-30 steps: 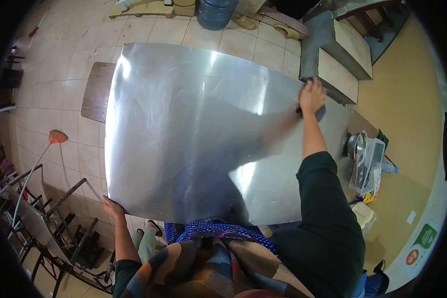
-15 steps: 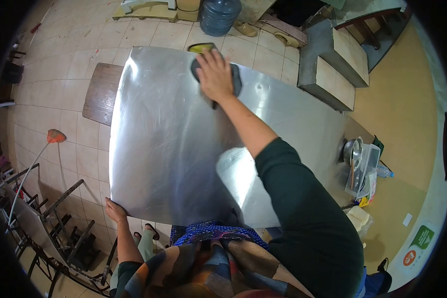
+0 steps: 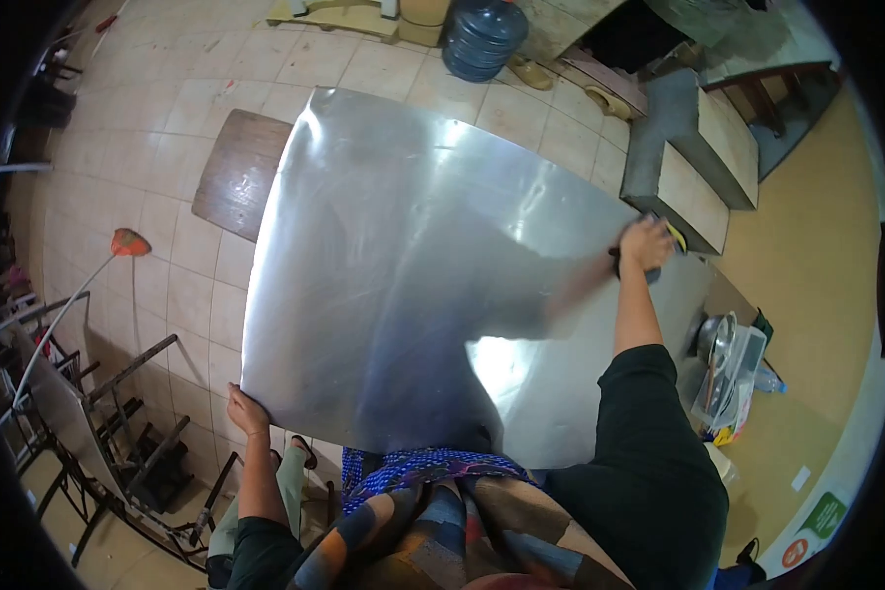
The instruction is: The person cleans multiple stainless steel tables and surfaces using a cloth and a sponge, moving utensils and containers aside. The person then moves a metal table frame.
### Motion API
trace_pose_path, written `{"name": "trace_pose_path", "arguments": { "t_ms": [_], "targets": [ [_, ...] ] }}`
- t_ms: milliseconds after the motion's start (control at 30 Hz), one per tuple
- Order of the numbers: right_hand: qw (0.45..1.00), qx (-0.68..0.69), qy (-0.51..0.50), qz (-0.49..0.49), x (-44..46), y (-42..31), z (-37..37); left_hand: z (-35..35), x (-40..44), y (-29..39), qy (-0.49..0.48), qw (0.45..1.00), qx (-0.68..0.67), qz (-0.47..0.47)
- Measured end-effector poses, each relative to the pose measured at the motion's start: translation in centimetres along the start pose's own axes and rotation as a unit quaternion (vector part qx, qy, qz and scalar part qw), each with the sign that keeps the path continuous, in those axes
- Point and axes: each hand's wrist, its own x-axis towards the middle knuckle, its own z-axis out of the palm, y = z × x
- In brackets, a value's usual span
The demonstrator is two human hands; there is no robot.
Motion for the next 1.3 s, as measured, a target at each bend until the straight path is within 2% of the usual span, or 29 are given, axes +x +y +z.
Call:
{"name": "trace_pose_path", "arguments": {
  "t_ms": [67,100,133,167,200,333,433,500,533,600,700,800,833,867,933,1000,1033,1100,1167,1200,1233,1267,1300],
  "targets": [
    [0.985,0.030,0.002,-0.169,-4.2,-7.7,-1.8,-0.4,-0.6,2.7,-0.036,0.999,0.009,-0.022],
    [0.965,0.050,0.022,-0.257,-6.4,-11.4,-1.9,-0.2,-0.7,3.6,-0.012,1.000,-0.004,0.002],
    [0.953,0.062,-0.081,-0.286,-8.8,-16.0,-3.3,-0.3,-0.8,3.5,-0.010,1.000,-0.006,-0.004],
    [0.925,0.054,-0.062,-0.370,-11.5,-19.7,-3.2,-0.4,-0.7,3.4,-0.027,1.000,0.000,-0.014],
    [0.908,0.113,-0.073,-0.397,-15.0,-23.6,-6.3,-0.6,-0.5,3.2,-0.045,0.999,0.006,-0.024],
    [0.858,0.221,-0.145,-0.441,-24.3,-36.8,-5.8,-0.4,-0.4,3.0,-0.040,0.999,-0.018,-0.018],
    [0.829,0.222,-0.195,-0.474,-30.7,-43.9,-8.6,-0.9,-0.2,3.0,-0.067,0.997,0.015,-0.046],
    [0.773,0.304,-0.211,-0.516,-33.7,-46.8,-9.0,-0.6,0.0,2.2,-0.058,0.997,0.013,-0.039],
    [0.772,0.306,-0.212,-0.515,-34.4,-47.2,-9.0,-0.6,-0.1,2.1,-0.055,0.998,0.007,-0.032],
    [0.760,0.322,-0.072,-0.559,-34.9,-47.1,-7.6,-0.7,-0.1,2.7,-0.069,0.997,-0.001,-0.029],
    [0.783,0.294,-0.084,-0.541,-34.6,-42.3,-9.0,-0.9,-0.2,3.1,-0.070,0.997,-0.020,-0.033],
    [0.749,0.293,-0.128,-0.580,-36.4,-34.0,-10.7,-1.3,-0.1,2.9,-0.075,0.997,0.001,-0.016],
    [0.729,0.250,-0.135,-0.623,-37.7,-30.6,-11.9,-1.4,-0.1,3.0,-0.077,0.997,0.009,-0.010],
    [0.702,0.215,-0.176,-0.656,-39.3,-27.3,-13.1,-1.2,0.0,3.1,-0.079,0.997,0.016,-0.004],
    [0.607,0.121,-0.326,-0.715,-42.2,-22.8,-16.7,-1.1,-0.2,3.0,-0.053,0.999,-0.006,-0.006],
    [0.437,0.208,-0.322,-0.814,-43.7,-20.6,-16.7,-1.3,0.0,3.3,-0.065,0.998,0.017,0.003],
    [0.433,0.208,-0.320,-0.817,-43.5,-21.5,-16.1,-1.3,0.2,3.4,-0.060,0.998,0.016,0.000],
    [0.359,0.190,-0.305,-0.861,-42.4,-25.2,-14.4,-1.5,0.3,3.5,-0.091,0.995,0.028,-0.015],
    [0.486,0.161,-0.263,-0.818,-40.2,-31.6,-15.3,-1.4,0.0,3.4,-0.079,0.997,0.015,-0.015],
    [0.567,0.220,-0.259,-0.750,-39.2,-34.7,-14.7,-1.3,0.0,3.4,-0.068,0.998,0.001,-0.006],
    [0.612,0.232,-0.214,-0.725,-37.9,-37.5,-13.6,-1.3,0.0,3.6,-0.066,0.998,0.005,-0.009],
    [0.615,0.241,-0.120,-0.741,-36.4,-39.9,-11.1,-1.4,0.2,4.1,-0.062,0.998,-0.007,-0.008],
    [0.632,0.235,-0.085,-0.734,-35.1,-42.1,-9.6,-1.5,0.2,4.3,-0.059,0.998,-0.020,-0.007]
  ]
}}
